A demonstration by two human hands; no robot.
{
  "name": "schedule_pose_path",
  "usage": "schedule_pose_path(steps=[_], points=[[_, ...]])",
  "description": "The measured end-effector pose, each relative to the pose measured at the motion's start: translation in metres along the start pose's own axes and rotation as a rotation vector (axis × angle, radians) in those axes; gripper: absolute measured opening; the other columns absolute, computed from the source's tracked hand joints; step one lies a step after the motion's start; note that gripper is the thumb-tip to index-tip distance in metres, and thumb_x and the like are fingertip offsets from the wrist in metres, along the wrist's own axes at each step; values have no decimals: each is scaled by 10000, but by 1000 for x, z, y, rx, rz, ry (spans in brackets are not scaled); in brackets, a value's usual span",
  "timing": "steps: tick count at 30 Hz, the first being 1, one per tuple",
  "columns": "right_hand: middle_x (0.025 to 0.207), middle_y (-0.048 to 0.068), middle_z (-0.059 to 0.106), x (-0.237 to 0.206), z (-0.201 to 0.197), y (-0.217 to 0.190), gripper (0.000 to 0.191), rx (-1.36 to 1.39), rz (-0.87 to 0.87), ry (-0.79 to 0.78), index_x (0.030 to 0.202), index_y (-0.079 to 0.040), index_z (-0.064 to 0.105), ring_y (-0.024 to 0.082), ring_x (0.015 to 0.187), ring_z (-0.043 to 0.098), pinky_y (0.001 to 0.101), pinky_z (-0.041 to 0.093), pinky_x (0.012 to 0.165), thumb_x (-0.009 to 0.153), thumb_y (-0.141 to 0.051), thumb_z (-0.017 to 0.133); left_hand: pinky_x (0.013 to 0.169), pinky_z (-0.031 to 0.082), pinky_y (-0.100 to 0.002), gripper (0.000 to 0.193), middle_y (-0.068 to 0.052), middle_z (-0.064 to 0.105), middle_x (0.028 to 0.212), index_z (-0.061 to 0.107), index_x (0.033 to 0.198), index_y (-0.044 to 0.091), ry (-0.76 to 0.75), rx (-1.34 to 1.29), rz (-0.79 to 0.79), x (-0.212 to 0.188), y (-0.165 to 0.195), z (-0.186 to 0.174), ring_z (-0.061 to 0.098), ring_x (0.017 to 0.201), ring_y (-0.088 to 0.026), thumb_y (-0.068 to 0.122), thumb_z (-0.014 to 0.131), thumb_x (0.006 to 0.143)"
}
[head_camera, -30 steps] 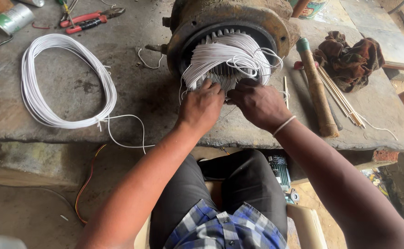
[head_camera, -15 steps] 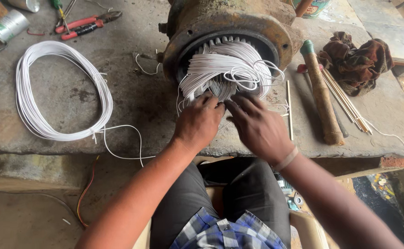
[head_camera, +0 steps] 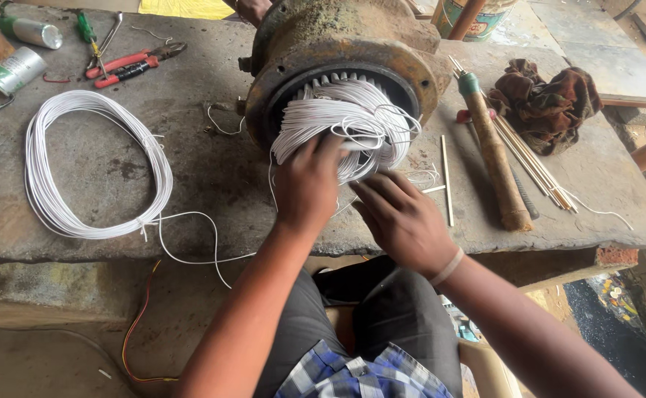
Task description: The person winds white insulated wire into the slots of a motor stator using a wooden stick to guide and pack the strands. They repeatedly pull wire from a coil, insert it into the stator, and use the stick to push the wire down into the slots.
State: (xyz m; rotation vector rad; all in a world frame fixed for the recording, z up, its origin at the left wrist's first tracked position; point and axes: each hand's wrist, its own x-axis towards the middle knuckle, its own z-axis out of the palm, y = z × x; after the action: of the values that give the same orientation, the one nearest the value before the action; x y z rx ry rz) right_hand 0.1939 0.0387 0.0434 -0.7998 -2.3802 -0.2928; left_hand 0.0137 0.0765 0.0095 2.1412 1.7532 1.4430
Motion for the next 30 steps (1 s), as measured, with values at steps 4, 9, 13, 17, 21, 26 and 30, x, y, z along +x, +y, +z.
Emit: schedule_pose_path(steps=[4,9,13,17,21,26,30], points=[[1333,205,620,8,16,3,506,-426,-70,-100,1348,71,605,311,1252,590,386,540,925,923,-204,589,946,599,-388,215,-151,681,1160,695,1167,52,164,134,387,-39,-19,-9,658,1188,-338,92,646,961],[1229,190,623,11,30,11,361,-344,32,-259,1240,52,618,311,1178,612,390,545,780,967,-169,536,880,582,-371,394,-207,636,1322,669,1279,-53,11,344,377,-44,-31,9,551,1336,-347,101,565,931],[1109,194,635,20,40,30,284,-113,10,-239,1138,27,646,325,1004,617,420,554,728,944,-162,564,944,591,-378,374,-205,665,1233,677,1224,-15,-104,466,466,-20,-48,23,596,1251,-352,106,551,894],[1033,168,645,18,48,34,149,-192,70,-266,993,6,638,320,966,649,422,578,717,939,-126,595,865,608,-401,207,-225,696,1072,677,1039,2,-171,440,470,-15,-57,27,624,1207,-391,125,592,896],[1033,156,659,18,55,28,131,-179,171,-187,987,-19,654,323,951,672,422,585,641,913,-114,602,743,630,-419,101,-225,698,962,644,928,0,-174,388,379,-14,-49,32,656,1156,-401,79,597,886],[1036,121,669,20,56,31,88,-178,276,-277,994,-58,659,292,929,694,414,599,701,973,-93,581,708,620,-450,142,-212,721,921,689,983,15,-227,355,274,-7,-47,29,691,999,-387,74,584,906],[1086,149,633,10,56,39,149,-275,13,-198,1027,-29,645,308,901,688,399,583,601,904,-99,599,803,612,-415,179,-203,731,934,709,1010,11,-183,363,459,-12,-54,25,694,1055,-358,72,594,887]])
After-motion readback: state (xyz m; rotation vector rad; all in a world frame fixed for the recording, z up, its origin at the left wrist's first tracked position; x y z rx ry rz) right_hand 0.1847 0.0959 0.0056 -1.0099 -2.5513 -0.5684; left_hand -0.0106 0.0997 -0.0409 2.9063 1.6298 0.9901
